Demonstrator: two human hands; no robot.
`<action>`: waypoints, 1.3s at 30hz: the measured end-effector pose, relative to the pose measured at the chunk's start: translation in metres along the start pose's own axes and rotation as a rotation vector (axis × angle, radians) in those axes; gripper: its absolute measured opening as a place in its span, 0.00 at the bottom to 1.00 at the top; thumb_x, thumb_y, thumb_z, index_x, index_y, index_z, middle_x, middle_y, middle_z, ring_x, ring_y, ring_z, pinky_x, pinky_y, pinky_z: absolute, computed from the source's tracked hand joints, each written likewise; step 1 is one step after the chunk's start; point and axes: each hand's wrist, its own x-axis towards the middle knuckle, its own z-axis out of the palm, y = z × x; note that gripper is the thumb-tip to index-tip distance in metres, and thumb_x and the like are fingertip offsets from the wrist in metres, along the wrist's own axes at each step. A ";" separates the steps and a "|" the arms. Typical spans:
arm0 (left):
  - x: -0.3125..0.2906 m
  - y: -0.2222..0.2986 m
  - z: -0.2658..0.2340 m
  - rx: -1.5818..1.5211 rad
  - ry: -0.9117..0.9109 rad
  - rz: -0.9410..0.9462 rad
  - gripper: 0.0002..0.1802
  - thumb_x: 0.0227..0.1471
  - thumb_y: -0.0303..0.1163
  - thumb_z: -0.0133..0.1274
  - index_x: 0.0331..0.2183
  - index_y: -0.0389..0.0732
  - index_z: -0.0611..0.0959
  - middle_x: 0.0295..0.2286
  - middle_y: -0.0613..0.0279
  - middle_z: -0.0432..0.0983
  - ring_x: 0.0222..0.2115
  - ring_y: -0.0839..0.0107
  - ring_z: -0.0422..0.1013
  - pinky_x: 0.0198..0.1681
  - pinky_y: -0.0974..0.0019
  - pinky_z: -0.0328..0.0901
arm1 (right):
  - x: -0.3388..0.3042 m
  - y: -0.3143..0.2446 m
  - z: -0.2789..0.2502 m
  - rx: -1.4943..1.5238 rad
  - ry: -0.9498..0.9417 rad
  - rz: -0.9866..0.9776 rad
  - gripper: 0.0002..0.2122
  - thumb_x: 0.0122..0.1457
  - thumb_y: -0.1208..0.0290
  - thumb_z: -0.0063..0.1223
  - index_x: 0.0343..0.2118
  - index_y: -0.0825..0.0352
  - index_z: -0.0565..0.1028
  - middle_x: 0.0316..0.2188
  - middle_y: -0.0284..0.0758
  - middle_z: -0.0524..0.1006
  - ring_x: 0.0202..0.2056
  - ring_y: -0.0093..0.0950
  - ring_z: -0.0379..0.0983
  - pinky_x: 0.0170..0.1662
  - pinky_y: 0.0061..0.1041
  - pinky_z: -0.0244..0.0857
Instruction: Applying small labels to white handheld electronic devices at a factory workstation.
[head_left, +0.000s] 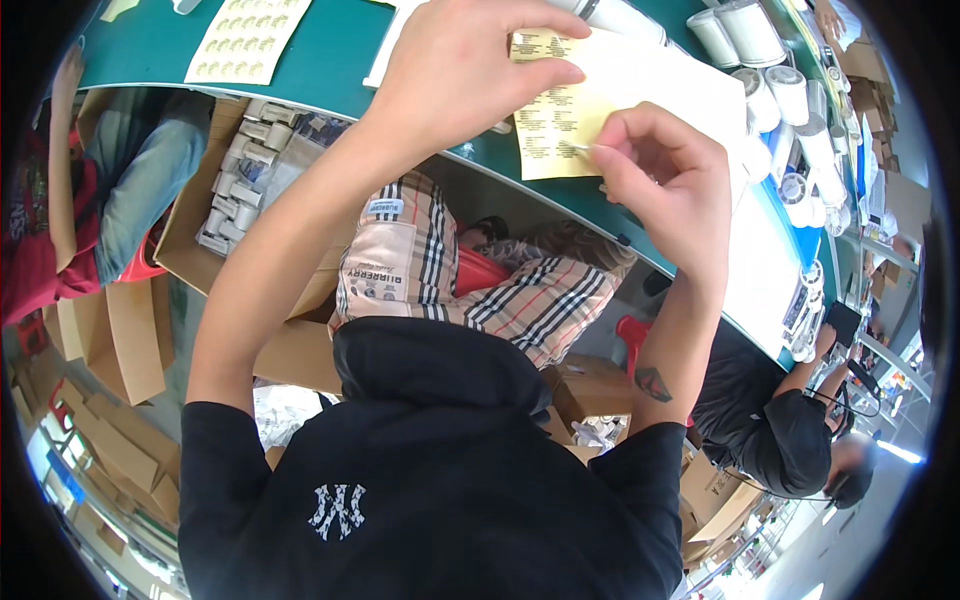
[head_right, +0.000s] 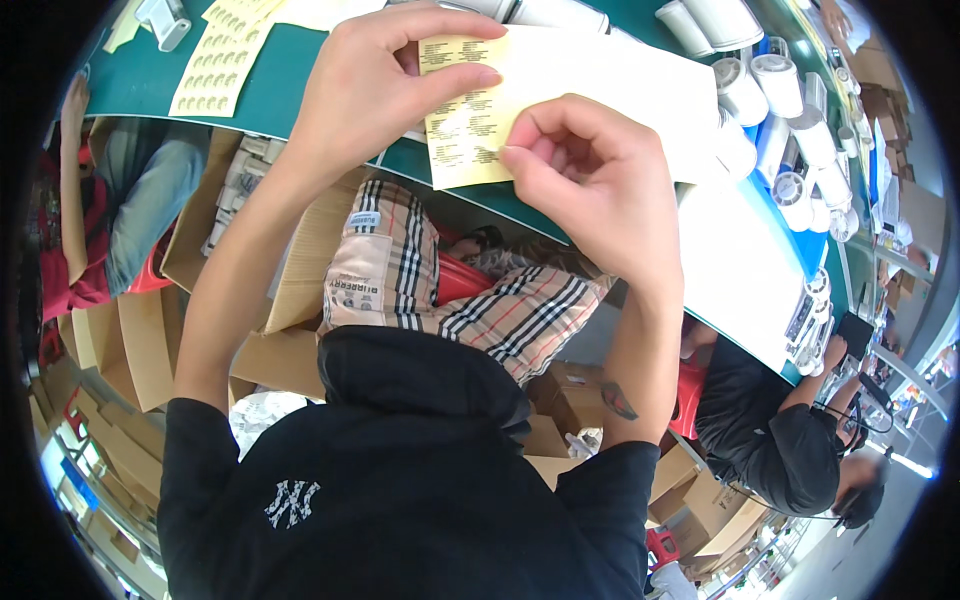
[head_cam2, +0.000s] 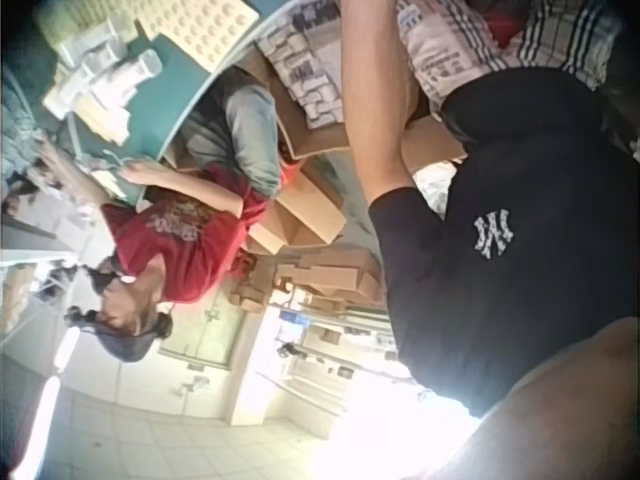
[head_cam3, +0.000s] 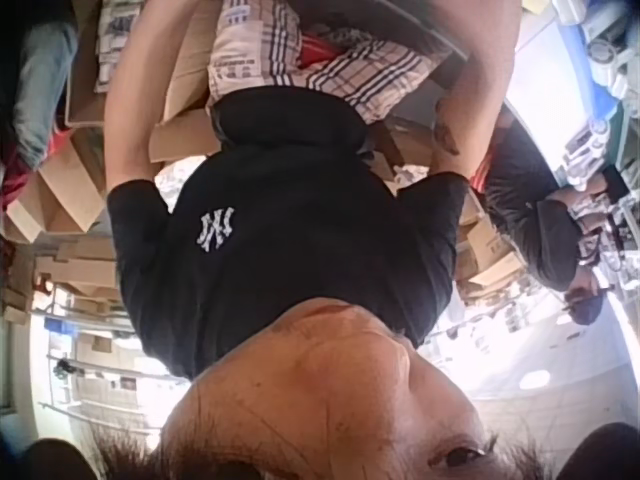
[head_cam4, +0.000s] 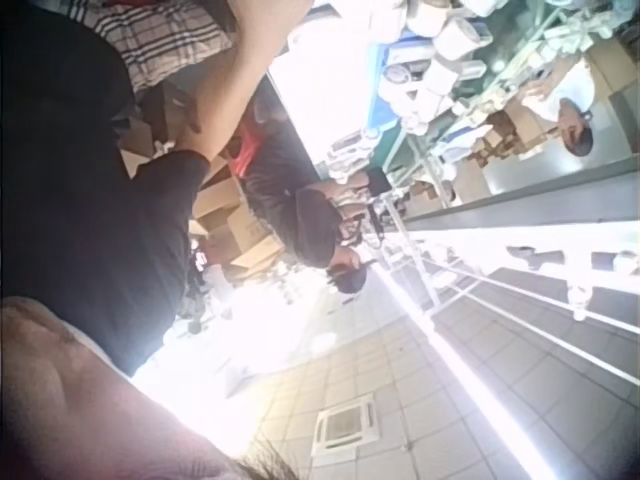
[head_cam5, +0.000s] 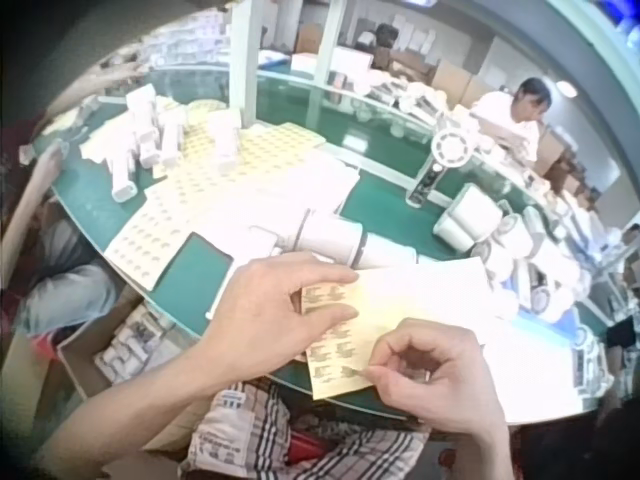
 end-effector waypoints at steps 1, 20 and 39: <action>0.000 0.001 0.000 -0.019 -0.009 -0.029 0.15 0.40 0.28 0.61 0.35 0.34 0.82 0.30 0.51 0.78 0.30 0.59 0.75 0.34 0.66 0.68 | -0.002 0.002 -0.001 0.008 0.014 -0.003 0.03 0.50 0.78 0.56 0.27 0.70 0.76 0.21 0.24 0.72 0.23 0.11 0.64 0.26 0.10 0.58; -0.002 0.002 0.004 -0.429 0.452 -0.057 0.13 0.54 0.22 0.50 0.43 0.29 0.76 0.35 0.57 0.76 0.34 0.77 0.71 0.37 0.76 0.66 | -0.003 -0.005 0.001 0.138 0.134 0.189 0.06 0.51 0.75 0.57 0.29 0.72 0.76 0.20 0.26 0.73 0.19 0.10 0.66 0.22 0.09 0.58; 0.000 0.001 0.005 -0.440 0.438 -0.084 0.15 0.54 0.21 0.50 0.45 0.28 0.75 0.36 0.56 0.76 0.34 0.76 0.72 0.37 0.76 0.67 | -0.005 -0.006 0.008 0.103 0.191 0.194 0.06 0.50 0.76 0.57 0.29 0.73 0.77 0.21 0.26 0.75 0.21 0.10 0.67 0.25 0.09 0.61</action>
